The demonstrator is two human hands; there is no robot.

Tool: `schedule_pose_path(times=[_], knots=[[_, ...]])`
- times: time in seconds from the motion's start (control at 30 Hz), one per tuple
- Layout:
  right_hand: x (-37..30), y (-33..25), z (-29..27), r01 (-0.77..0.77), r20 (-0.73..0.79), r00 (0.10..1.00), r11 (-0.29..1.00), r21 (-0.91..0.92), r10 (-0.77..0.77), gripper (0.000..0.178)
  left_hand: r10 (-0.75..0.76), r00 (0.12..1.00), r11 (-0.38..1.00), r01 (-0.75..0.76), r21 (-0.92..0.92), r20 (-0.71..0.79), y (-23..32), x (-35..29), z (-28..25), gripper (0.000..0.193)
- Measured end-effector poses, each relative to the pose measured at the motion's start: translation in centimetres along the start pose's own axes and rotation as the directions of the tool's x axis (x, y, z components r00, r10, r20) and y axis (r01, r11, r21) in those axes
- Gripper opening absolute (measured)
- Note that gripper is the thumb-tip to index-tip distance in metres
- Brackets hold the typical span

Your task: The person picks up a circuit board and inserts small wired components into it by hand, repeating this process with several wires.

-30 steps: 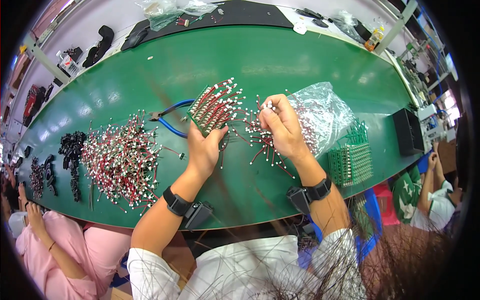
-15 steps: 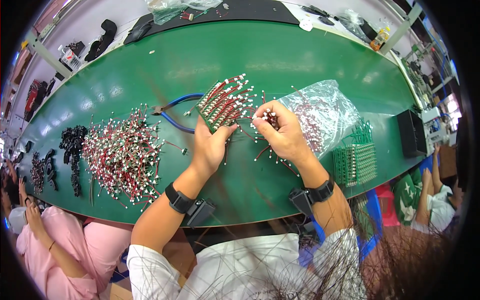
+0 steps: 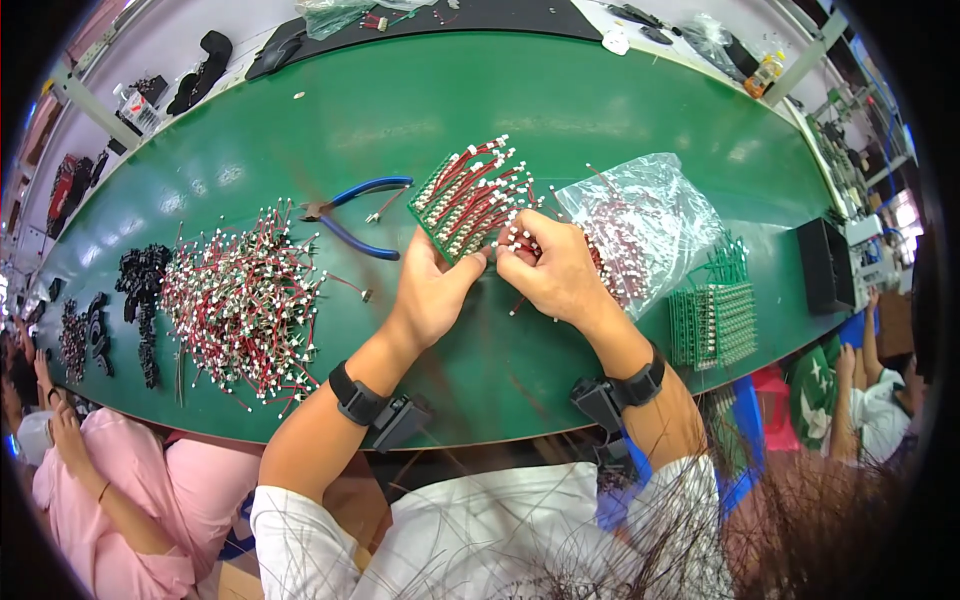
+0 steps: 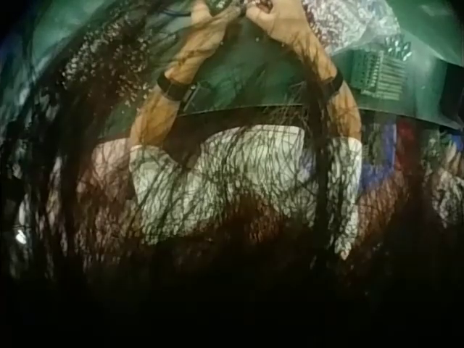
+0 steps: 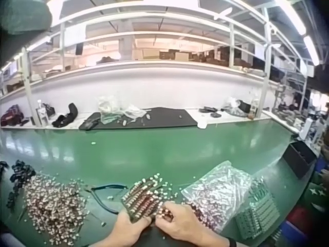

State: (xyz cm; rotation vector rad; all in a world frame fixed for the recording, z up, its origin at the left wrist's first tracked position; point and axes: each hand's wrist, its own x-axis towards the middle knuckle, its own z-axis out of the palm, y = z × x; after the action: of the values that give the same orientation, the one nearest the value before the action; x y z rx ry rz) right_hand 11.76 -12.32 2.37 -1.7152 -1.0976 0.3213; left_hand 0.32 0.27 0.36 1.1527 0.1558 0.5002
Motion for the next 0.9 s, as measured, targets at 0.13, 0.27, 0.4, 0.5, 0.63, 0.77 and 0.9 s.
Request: schedule_pose_path(times=[0.13,0.27,0.4,0.5,0.63,0.77,0.9], knots=[[0.1,0.3,0.1,-0.03,-0.038,0.999,0.999,-0.043,0.028,0.01,-0.012,0.999,1.0,0.012,0.004,0.04,0.1,-0.2,0.2,0.058],[0.3,0.6,0.0,-0.044,-0.037,0.998,0.995,-0.086,0.041,0.015,0.011,0.998,1.0,-0.011,-0.008,0.067,-0.4,-0.3,0.0,0.056],[0.2,0.9,0.1,-0.069,-0.046,0.997,0.993,-0.101,0.065,0.016,0.015,0.997,0.999,-0.017,0.032,0.072,-0.6,-0.3,0.1,0.056],[0.2,1.0,0.3,-0.062,-0.047,0.997,0.993,-0.1,0.057,0.017,0.02,0.998,0.999,-0.023,0.047,0.067,-0.6,-0.3,0.1,0.055],[0.3,0.0,0.3,-0.048,-0.062,0.997,0.995,-0.087,0.043,0.018,0.002,0.998,1.0,-0.004,0.03,0.067,-0.3,-0.4,0.3,0.059],[0.3,0.1,0.3,-0.085,-0.041,0.996,0.993,-0.08,0.082,0.023,0.026,0.997,0.999,-0.028,0.025,0.076,-0.7,-0.4,0.3,0.059],[0.3,0.4,0.4,-0.129,-0.053,0.991,0.988,-0.09,0.125,0.021,0.04,0.995,0.999,-0.042,0.022,0.095,-0.5,-0.4,0.6,0.06]])
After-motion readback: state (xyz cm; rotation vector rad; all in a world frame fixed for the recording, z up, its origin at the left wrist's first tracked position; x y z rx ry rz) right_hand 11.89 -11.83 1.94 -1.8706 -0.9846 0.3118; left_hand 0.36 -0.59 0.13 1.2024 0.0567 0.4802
